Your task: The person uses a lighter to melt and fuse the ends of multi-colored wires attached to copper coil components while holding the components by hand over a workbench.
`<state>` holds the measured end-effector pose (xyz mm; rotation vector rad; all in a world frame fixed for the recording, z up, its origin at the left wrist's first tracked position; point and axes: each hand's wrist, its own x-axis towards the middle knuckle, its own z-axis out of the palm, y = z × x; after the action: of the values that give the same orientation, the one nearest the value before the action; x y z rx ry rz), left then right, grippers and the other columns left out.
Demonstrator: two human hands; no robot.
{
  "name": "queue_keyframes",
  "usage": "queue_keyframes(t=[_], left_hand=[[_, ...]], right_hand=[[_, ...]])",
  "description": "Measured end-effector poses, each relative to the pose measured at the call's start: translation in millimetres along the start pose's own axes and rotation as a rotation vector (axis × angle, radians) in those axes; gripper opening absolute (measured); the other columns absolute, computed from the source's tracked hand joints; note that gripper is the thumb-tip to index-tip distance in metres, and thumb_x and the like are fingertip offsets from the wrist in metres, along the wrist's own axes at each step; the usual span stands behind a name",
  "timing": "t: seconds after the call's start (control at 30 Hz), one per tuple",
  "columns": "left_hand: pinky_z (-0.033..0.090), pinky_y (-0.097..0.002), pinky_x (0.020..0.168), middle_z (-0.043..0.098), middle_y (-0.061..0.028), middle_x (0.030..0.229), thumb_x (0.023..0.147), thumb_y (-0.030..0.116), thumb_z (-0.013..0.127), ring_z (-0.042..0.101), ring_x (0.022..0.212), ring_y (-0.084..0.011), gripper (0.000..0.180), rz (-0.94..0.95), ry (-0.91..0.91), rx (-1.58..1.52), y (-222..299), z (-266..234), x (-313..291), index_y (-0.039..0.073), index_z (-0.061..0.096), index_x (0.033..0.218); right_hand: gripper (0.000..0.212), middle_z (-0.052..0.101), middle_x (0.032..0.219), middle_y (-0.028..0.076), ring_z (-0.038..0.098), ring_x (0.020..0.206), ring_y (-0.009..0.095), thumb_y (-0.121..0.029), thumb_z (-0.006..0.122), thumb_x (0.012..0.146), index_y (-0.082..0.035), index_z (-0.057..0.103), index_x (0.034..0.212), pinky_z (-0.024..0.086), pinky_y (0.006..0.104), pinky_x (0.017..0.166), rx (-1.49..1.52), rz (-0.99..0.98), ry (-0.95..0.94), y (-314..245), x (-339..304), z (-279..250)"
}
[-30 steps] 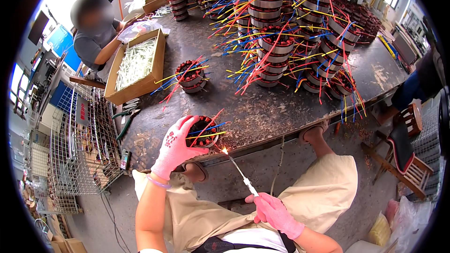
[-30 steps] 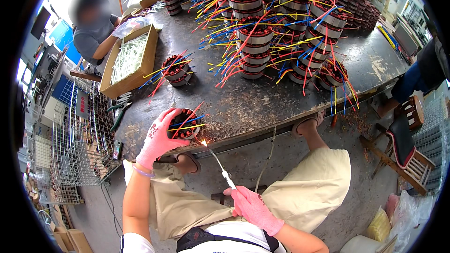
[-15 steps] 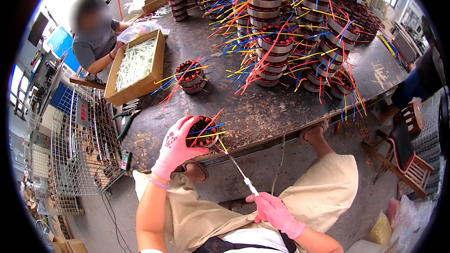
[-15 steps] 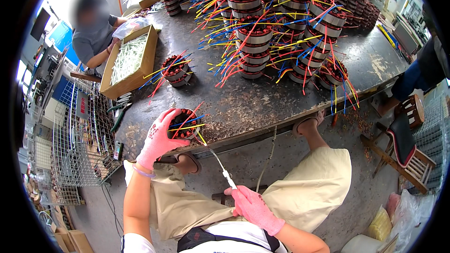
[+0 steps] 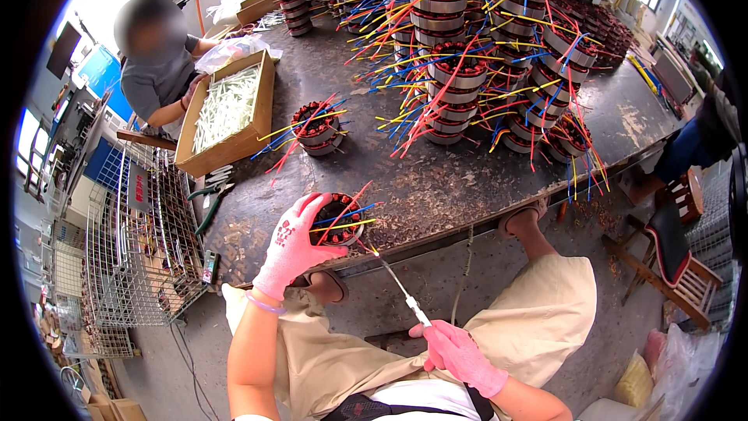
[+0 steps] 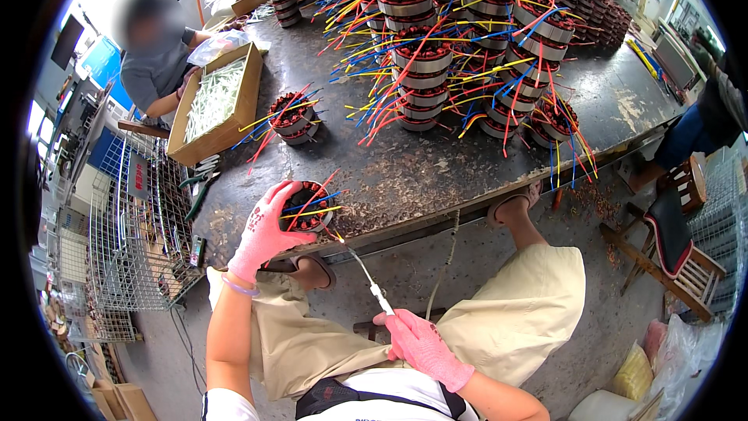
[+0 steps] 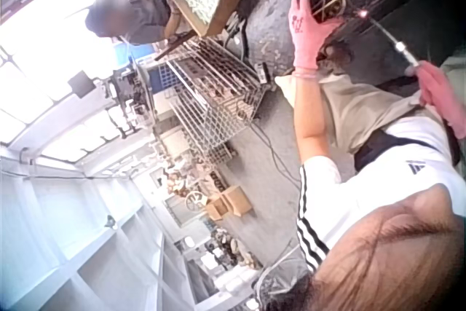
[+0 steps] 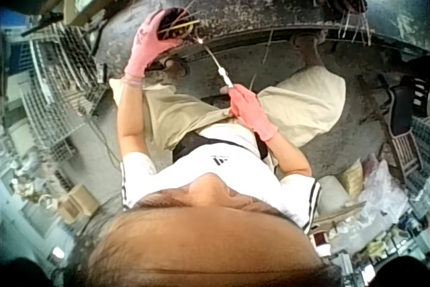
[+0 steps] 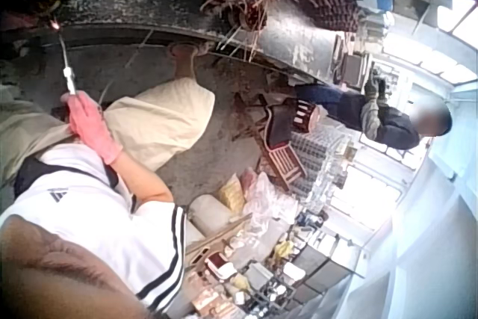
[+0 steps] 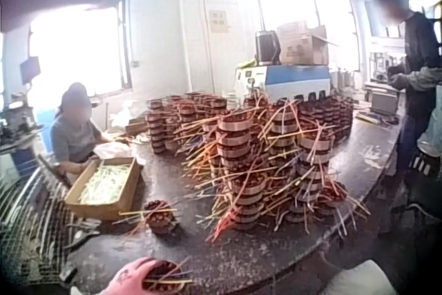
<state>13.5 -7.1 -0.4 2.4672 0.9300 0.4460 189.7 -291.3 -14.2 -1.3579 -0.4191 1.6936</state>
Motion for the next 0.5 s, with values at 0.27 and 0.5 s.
queue_keyframes(t=[0.27, 0.5], left_hand=[[0.042, -0.043, 0.109, 0.052, -0.0196, 0.14, 0.057, 0.023, 0.092, 0.051, 0.13, -0.0379, 0.09, -0.004, -0.003, -0.01, -0.3, 0.0, 0.0, 0.003, 0.053, 0.137], [0.042, -0.0426, 0.109, 0.051, -0.0194, 0.14, 0.058, 0.023, 0.091, 0.05, 0.13, -0.0372, 0.09, -0.003, -0.004, -0.009, 0.4, -0.3, -0.2, 0.003, 0.053, 0.137]], right_hand=[[0.036, 0.046, 0.061, 0.001, 0.047, 0.055, 0.01, -0.025, 0.044, 0.105, 0.002, 0.061, 0.121, 0.05, 0.0288, 0.064, -0.024, 0.003, 0.013, 1.5, 1.7, -1.2], [0.036, 0.044, 0.06, 0.001, 0.048, 0.056, 0.011, -0.026, 0.043, 0.105, 0.001, 0.061, 0.121, 0.05, 0.029, 0.063, -0.007, -0.007, 0.004, 5.5, 2.4, -3.0]])
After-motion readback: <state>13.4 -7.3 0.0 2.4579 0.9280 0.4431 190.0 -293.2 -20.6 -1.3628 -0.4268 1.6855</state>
